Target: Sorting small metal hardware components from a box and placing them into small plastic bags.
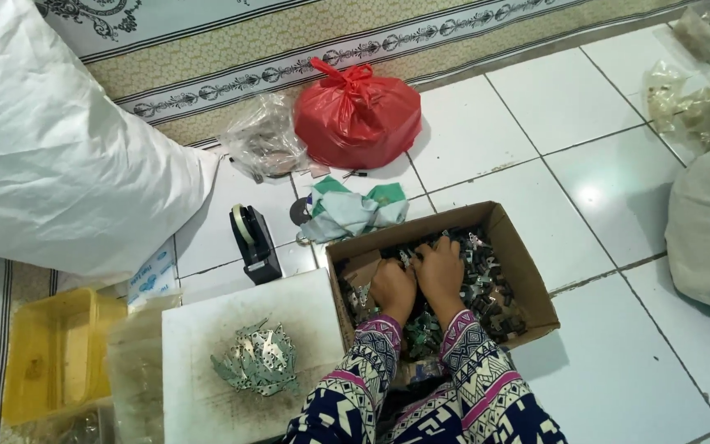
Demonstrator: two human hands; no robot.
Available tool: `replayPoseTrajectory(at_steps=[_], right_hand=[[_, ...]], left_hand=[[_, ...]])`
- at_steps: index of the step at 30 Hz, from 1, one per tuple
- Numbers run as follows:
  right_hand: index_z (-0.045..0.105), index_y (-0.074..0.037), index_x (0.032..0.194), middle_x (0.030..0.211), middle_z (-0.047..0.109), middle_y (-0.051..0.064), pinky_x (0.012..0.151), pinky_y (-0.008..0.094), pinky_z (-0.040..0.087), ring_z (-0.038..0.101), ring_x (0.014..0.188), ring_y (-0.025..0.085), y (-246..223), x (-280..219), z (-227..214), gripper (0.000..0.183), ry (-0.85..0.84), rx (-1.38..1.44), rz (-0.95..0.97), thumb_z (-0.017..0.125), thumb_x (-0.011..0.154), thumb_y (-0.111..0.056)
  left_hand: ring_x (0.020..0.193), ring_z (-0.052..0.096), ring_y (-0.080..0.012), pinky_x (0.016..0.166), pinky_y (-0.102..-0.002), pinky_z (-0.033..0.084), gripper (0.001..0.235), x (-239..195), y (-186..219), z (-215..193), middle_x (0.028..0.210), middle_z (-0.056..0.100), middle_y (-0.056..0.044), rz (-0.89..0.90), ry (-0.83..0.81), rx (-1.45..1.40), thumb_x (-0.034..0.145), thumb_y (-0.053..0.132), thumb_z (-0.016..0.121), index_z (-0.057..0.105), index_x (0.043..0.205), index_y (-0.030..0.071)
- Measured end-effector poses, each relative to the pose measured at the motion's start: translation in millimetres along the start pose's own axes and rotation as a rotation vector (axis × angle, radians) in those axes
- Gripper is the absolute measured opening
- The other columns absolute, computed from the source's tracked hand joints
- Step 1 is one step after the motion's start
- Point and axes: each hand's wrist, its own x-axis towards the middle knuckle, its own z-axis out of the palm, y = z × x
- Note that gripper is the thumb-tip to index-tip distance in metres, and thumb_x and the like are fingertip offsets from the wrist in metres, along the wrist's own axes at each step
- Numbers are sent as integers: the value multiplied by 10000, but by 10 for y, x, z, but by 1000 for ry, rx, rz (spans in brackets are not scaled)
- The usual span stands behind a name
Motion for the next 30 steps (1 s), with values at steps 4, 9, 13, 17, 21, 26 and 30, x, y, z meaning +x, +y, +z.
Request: replayPoseTrajectory(at_steps=[4,9,13,17,21,26,30], right_hand=[[774,-179,1045,1048,543,80,848,429,499,500,1081,277,-5,15,38,223,-53,-84,53,718,881,-319],[776,-171,997,1067,561,82,918,467,488,524,1130,296,131,56,46,150,-180,3,52,707,889,-250],[786,-189,929,1058,593,80,902,473,515,561,1121,311,334,117,183,117,-236,45,38,737,853,-263],[802,-197,951,996,648,85,849,433,566,635,1063,293,360,96,-3,114,-296,123,110,713,885,-225],[820,-215,992,1010,735,120,827,444,585,702,1041,349,349,97,-381,133,-289,442,310,777,878,-268],[727,2,1160,977,705,166,784,324,608,688,903,216,287,15,-505,338,-258,1177,539,784,829,-33],[679,73,1216,1009,669,160,833,358,619,680,955,231,186,-18,-474,457,-278,1332,547,799,778,24]], left_hand=[[771,737,-368,673,-564,609,190,-13,63,-3,744,633,-108,-10,21,11,838,227,774,728,833,43],[826,727,-341,725,-527,612,106,-43,-25,2,805,642,-60,-35,-22,-65,787,199,773,732,826,110],[902,721,-357,786,-529,598,125,-142,85,-195,882,649,-67,-33,-49,-112,806,221,765,742,845,104],[909,720,-366,779,-519,582,148,-145,-48,-139,852,696,-87,-120,-113,-268,801,263,758,725,850,127],[768,742,-172,633,-303,589,222,-34,-216,-64,820,752,-87,-286,-251,-734,743,177,881,763,919,113],[973,684,-224,852,-303,597,558,-218,0,-376,1001,687,-184,-324,-360,-1022,807,29,807,614,1328,-20],[1057,645,-283,943,-400,592,498,-227,-2,-286,1066,547,-179,-385,-414,-1153,894,-26,717,561,1360,-107]])
